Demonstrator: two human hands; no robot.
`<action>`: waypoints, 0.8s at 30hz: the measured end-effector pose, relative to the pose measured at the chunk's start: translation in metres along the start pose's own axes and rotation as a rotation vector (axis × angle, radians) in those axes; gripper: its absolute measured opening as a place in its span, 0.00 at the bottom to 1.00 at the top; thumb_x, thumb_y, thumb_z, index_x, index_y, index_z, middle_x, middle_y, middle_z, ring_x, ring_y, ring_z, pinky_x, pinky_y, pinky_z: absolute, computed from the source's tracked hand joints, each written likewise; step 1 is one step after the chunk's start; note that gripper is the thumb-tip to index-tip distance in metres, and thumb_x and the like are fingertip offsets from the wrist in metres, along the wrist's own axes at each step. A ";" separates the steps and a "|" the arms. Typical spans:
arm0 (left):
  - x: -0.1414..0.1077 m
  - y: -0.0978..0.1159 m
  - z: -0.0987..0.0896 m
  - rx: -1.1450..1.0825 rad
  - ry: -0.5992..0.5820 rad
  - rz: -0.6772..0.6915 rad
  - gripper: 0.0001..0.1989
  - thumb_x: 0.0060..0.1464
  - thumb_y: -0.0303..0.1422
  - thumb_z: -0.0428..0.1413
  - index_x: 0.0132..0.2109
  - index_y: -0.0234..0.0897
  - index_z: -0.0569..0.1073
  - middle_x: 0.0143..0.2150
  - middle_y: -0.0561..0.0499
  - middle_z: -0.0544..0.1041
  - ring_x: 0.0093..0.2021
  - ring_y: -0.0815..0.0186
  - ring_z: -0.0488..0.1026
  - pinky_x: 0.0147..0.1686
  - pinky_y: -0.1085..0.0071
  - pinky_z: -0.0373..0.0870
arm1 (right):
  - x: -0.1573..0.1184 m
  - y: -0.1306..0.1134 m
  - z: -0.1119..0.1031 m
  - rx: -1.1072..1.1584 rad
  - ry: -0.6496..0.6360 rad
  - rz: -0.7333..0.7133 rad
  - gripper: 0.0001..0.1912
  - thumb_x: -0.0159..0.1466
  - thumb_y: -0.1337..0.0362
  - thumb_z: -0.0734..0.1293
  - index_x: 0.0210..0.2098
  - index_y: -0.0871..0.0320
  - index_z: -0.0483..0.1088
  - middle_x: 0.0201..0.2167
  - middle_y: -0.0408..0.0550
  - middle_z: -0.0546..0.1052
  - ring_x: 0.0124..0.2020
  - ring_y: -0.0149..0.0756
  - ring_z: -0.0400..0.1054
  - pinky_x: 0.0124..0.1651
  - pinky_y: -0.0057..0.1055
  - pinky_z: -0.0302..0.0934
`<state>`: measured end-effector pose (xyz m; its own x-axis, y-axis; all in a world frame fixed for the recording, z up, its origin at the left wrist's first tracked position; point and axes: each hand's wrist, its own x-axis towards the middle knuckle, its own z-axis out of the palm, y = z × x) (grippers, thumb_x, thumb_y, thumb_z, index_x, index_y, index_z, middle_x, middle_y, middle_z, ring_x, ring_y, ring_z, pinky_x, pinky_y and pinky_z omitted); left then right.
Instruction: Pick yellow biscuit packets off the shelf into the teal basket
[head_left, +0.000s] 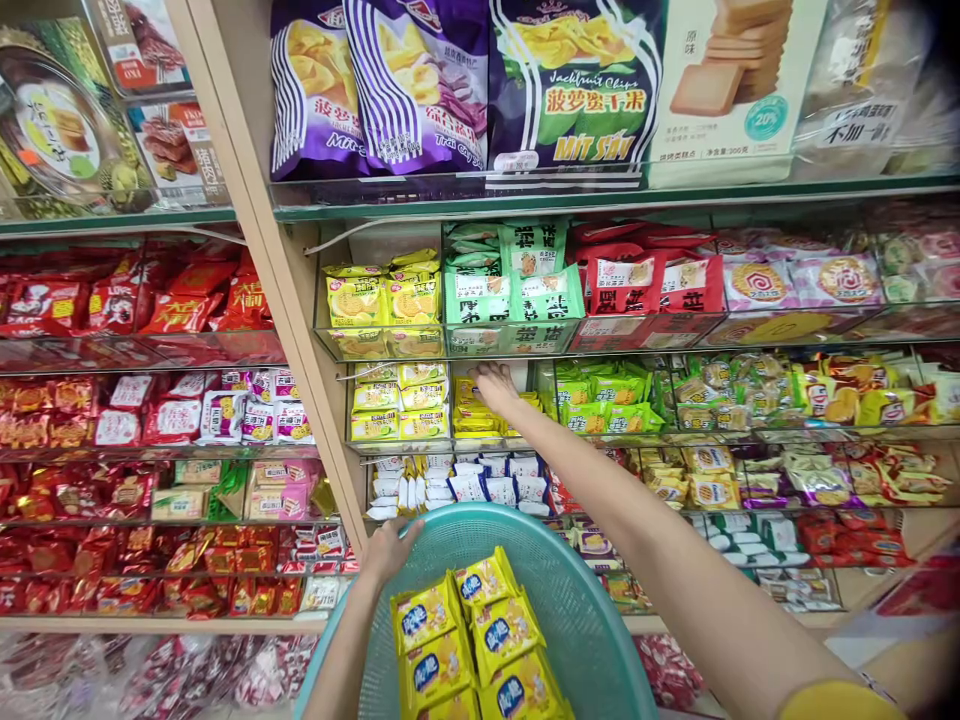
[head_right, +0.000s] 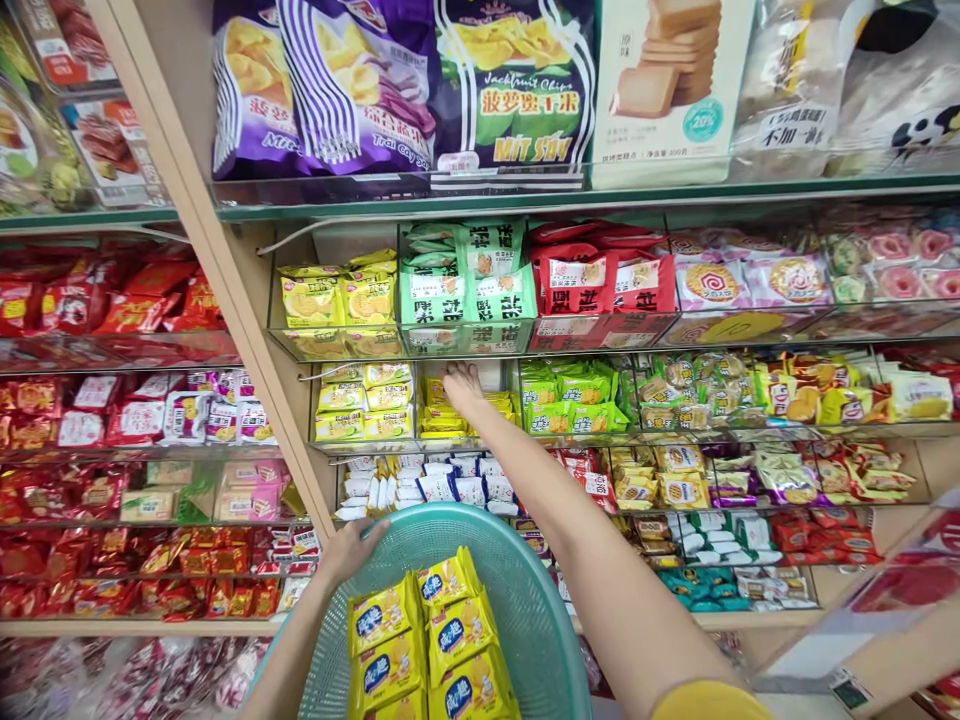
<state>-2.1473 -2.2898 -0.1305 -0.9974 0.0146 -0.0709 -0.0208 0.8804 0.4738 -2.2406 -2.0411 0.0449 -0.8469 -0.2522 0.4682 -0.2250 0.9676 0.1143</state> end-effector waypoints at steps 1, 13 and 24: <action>0.001 0.000 0.000 -0.003 0.000 0.001 0.31 0.51 0.55 0.42 0.48 0.38 0.72 0.47 0.40 0.76 0.49 0.50 0.71 0.45 0.63 0.65 | 0.000 -0.001 0.000 -0.007 -0.002 0.000 0.21 0.58 0.74 0.60 0.51 0.63 0.64 0.49 0.60 0.69 0.53 0.47 0.56 0.51 0.41 0.50; -0.003 0.002 -0.004 0.000 0.000 -0.003 0.31 0.52 0.53 0.42 0.51 0.35 0.70 0.50 0.38 0.74 0.52 0.51 0.69 0.48 0.62 0.64 | 0.001 -0.001 0.007 -0.027 0.035 -0.024 0.17 0.56 0.75 0.62 0.46 0.65 0.66 0.47 0.61 0.69 0.51 0.48 0.58 0.49 0.40 0.50; -0.002 0.005 -0.007 0.024 -0.001 0.026 0.29 0.52 0.54 0.42 0.47 0.39 0.72 0.45 0.41 0.77 0.49 0.51 0.72 0.44 0.63 0.65 | -0.061 0.016 -0.029 0.065 0.228 -0.074 0.10 0.62 0.70 0.59 0.44 0.60 0.63 0.43 0.53 0.71 0.44 0.43 0.60 0.45 0.37 0.51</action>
<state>-2.1454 -2.2883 -0.1218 -0.9975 0.0381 -0.0600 0.0068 0.8910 0.4539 -2.1783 -2.0097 0.0434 -0.6975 -0.3071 0.6474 -0.3195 0.9420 0.1026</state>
